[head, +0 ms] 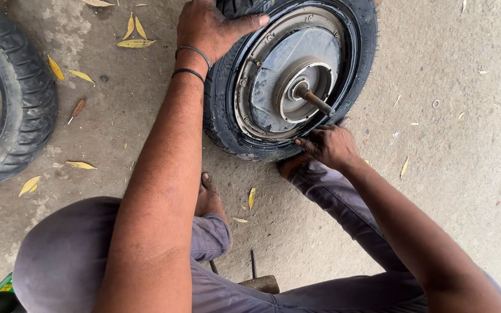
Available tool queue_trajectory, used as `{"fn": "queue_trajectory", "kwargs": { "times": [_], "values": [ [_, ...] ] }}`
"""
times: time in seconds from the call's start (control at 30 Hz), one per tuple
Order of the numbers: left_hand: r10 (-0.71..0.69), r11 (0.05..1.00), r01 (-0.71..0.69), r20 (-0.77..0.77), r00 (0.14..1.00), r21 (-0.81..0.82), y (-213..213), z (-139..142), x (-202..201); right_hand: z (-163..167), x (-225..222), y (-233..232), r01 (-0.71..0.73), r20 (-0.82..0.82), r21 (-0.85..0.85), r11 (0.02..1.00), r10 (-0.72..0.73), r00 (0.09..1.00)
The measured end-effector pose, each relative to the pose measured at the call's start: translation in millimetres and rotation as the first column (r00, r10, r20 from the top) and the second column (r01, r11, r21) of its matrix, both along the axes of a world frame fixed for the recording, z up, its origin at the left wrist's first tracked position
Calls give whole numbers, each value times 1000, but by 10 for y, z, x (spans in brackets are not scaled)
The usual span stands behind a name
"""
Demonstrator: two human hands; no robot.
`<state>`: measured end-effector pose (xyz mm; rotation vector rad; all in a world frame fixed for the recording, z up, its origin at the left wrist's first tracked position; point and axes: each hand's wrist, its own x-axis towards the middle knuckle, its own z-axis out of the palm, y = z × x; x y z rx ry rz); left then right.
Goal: The person sits on the ground with a scooter wheel and pours liquid from a green bottle onto the tire bead. They then use a small pry tool to work the tire bead over the rim edge while rotating the wheel, and finally use a long metal rod to press the bead away from the rim.
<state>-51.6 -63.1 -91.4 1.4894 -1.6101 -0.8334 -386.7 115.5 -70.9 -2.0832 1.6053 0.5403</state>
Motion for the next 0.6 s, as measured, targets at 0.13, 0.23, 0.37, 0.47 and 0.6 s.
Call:
{"fn": "queue_trajectory", "kwargs": {
  "times": [0.13,0.23,0.37,0.47,0.6],
  "values": [
    [-4,996,1,-33,999,-85,5,-70,9,-152,17,-252,-219,37,20,976,218,975],
    [-1,995,-3,-33,999,-96,-6,-129,-7,-214,18,-343,-308,198,-170,936,339,920],
    [-5,995,-2,70,998,101,-16,-158,-43,-217,80,-343,-259,-22,107,960,262,965],
    [46,987,-37,52,998,-157,-16,-142,-55,-197,131,-347,-191,-54,192,963,204,977],
    [66,985,-52,83,994,-165,-19,-123,-44,-177,88,-448,-515,43,-196,835,532,846]
  ]
}}
